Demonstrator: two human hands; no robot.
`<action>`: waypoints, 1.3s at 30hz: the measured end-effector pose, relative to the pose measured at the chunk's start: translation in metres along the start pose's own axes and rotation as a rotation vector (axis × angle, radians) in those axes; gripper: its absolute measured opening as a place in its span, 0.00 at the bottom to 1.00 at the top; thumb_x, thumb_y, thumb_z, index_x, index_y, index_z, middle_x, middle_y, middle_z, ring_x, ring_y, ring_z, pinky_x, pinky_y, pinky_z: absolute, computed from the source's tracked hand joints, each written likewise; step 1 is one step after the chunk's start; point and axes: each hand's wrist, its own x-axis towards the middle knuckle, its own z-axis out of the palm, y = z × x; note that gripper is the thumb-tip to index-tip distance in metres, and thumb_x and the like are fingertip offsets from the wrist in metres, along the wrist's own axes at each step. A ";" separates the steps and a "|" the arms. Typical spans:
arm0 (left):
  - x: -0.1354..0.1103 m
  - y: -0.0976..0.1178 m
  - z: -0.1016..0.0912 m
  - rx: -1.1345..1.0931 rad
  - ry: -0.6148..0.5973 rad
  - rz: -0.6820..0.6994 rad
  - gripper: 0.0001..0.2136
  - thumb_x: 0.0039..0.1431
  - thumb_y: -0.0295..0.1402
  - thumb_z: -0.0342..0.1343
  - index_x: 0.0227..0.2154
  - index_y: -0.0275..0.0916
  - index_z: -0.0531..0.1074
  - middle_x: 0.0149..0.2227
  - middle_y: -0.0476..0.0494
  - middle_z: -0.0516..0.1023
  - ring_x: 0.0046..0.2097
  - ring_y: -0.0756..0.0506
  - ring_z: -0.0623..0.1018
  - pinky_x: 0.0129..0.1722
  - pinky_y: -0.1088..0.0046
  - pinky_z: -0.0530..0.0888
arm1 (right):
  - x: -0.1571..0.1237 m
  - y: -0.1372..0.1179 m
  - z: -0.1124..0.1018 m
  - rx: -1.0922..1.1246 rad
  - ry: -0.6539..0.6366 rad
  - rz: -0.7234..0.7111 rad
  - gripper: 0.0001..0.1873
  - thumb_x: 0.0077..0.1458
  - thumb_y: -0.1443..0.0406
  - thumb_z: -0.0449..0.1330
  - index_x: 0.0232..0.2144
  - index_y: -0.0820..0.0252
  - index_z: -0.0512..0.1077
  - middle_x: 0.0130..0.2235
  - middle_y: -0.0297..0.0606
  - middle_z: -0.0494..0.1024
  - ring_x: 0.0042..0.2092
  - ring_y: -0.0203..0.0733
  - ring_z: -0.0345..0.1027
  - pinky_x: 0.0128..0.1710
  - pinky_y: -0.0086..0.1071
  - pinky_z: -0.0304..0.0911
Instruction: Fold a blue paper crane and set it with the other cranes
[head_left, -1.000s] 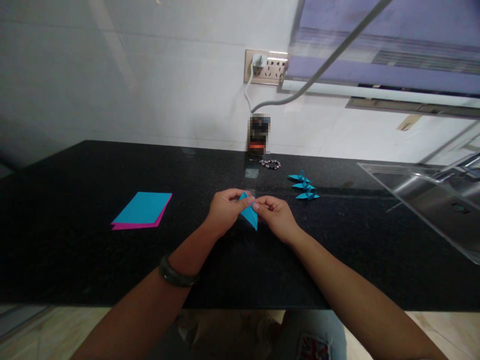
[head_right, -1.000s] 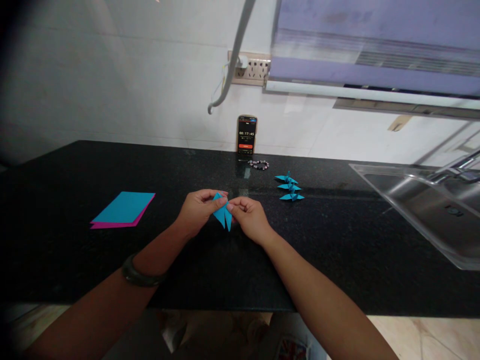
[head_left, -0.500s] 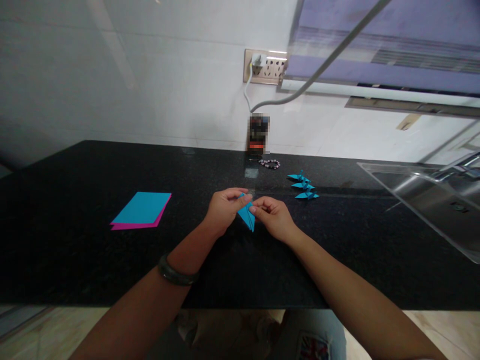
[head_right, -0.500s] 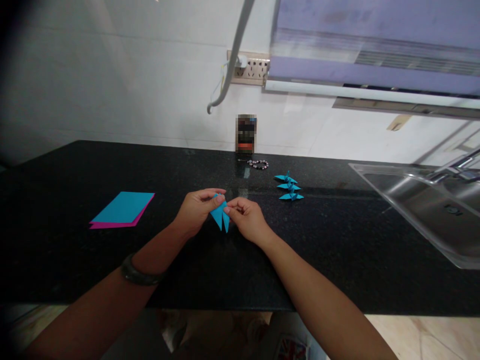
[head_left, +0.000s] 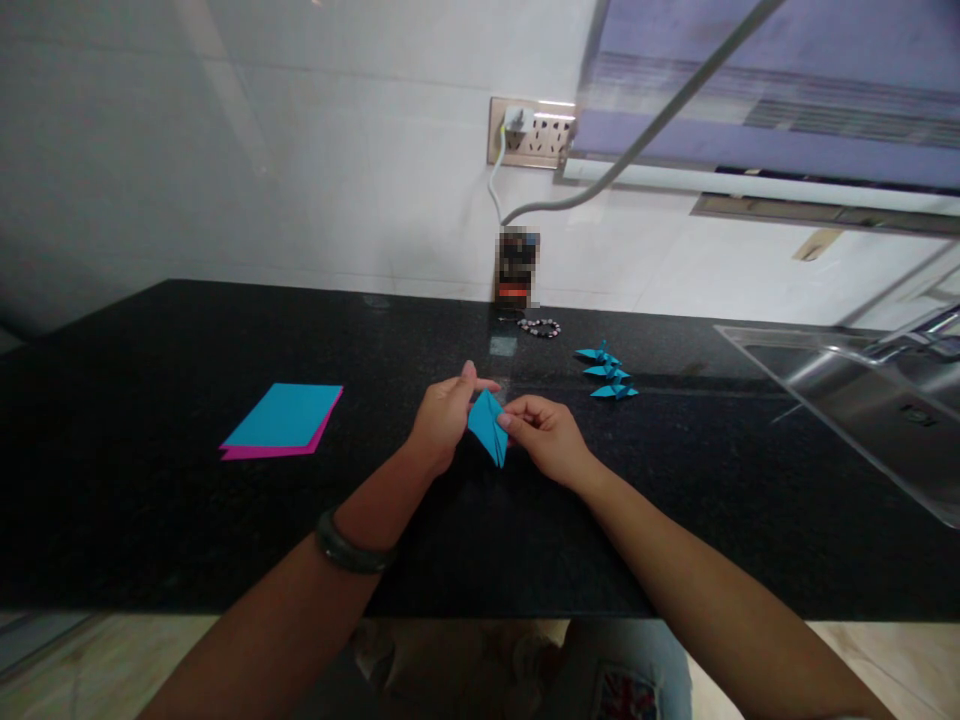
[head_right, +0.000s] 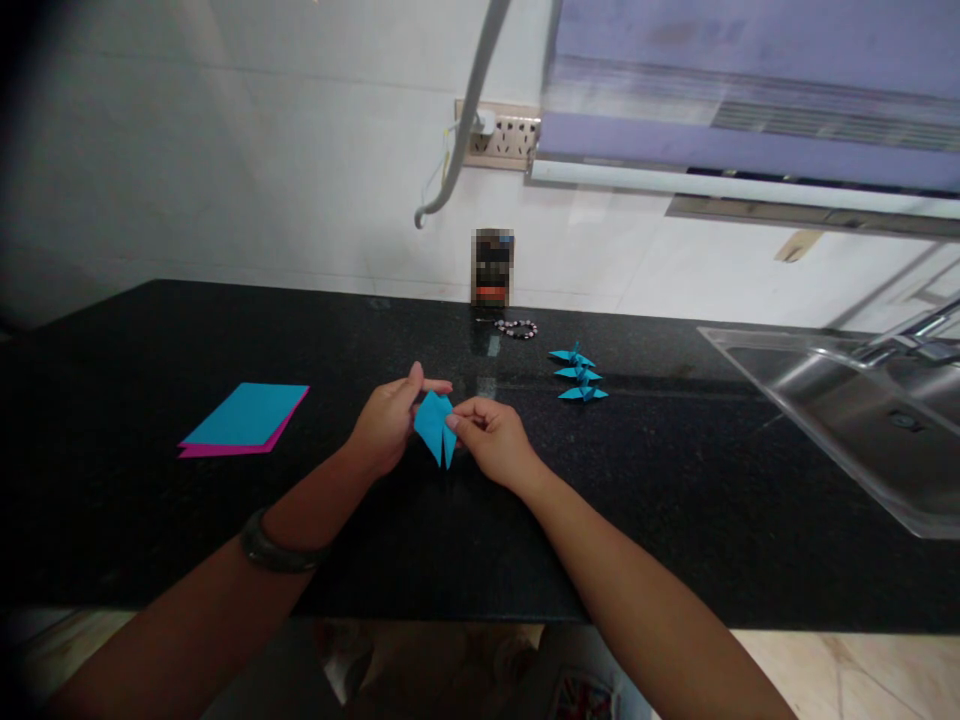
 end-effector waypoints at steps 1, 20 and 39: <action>-0.001 0.001 0.001 -0.039 -0.024 -0.035 0.23 0.49 0.51 0.47 0.29 0.34 0.74 0.23 0.45 0.73 0.24 0.49 0.72 0.24 0.73 0.69 | 0.001 0.001 0.000 0.024 0.015 0.019 0.09 0.45 0.59 0.59 0.25 0.60 0.69 0.22 0.31 0.71 0.24 0.33 0.64 0.26 0.29 0.61; -0.002 0.000 0.004 -0.137 -0.071 -0.023 0.18 0.48 0.46 0.53 0.31 0.32 0.71 0.30 0.41 0.76 0.31 0.47 0.75 0.32 0.69 0.73 | 0.006 0.006 -0.005 0.050 0.234 -0.023 0.09 0.46 0.59 0.58 0.28 0.59 0.67 0.23 0.33 0.71 0.23 0.34 0.62 0.24 0.29 0.61; -0.004 -0.021 0.009 0.289 -0.013 0.229 0.10 0.48 0.33 0.53 0.34 0.36 0.71 0.27 0.45 0.75 0.28 0.49 0.74 0.27 0.75 0.70 | 0.003 0.008 0.001 -0.152 0.419 -0.122 0.08 0.41 0.61 0.61 0.22 0.59 0.66 0.21 0.31 0.68 0.22 0.33 0.58 0.22 0.28 0.55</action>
